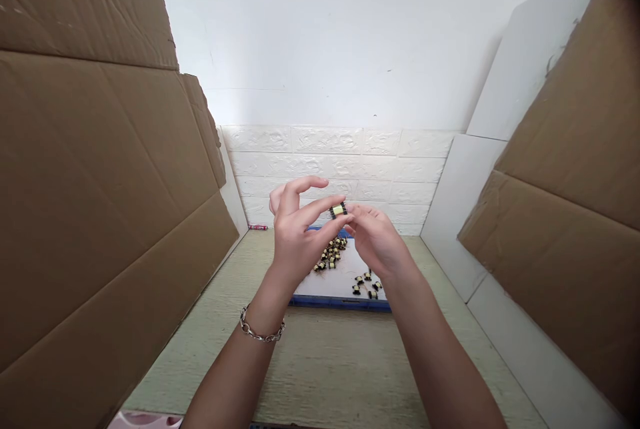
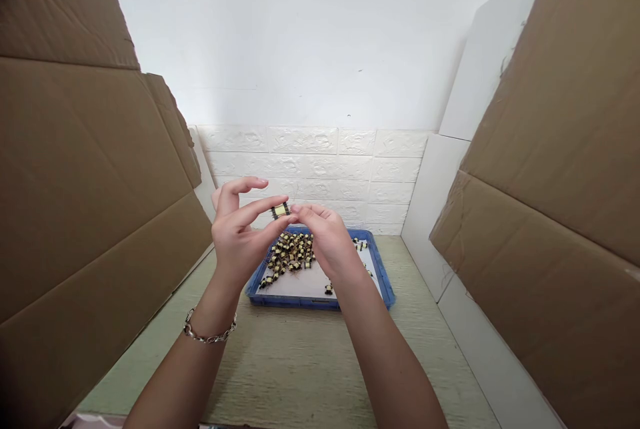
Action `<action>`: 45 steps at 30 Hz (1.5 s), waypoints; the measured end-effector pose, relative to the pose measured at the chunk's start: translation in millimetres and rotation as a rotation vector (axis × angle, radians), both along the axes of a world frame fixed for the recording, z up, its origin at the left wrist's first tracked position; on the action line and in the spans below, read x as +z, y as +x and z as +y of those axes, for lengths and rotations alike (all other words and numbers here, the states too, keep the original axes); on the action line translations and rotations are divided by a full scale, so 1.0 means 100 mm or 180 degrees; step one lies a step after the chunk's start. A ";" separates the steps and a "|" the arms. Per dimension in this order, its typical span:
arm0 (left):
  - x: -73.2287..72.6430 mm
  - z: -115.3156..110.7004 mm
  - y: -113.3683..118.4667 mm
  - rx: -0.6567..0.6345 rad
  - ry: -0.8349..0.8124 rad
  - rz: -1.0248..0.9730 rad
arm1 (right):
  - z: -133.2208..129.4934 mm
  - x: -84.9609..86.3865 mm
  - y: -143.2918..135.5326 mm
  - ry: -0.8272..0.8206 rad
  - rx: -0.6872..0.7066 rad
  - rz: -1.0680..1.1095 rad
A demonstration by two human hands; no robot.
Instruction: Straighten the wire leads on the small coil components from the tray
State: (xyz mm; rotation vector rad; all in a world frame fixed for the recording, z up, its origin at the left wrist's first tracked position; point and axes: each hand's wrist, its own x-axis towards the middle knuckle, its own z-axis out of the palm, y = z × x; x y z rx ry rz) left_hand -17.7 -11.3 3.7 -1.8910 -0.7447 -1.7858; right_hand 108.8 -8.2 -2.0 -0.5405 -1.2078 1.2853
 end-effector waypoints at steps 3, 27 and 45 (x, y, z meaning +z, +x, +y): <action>0.01 0.00 0.00 0.0016 -0.0049 0.0004 | 0.08 -0.03 0.02 0.0035 -0.0290 -0.0265; -0.02 0.06 0.04 0.0051 -0.0601 0.0382 | 0.12 0.02 0.19 0.0727 -0.0924 -0.0261; -0.04 0.12 0.05 -0.0210 -0.0645 0.0136 | 0.16 0.00 0.13 0.0504 -0.0703 -0.0353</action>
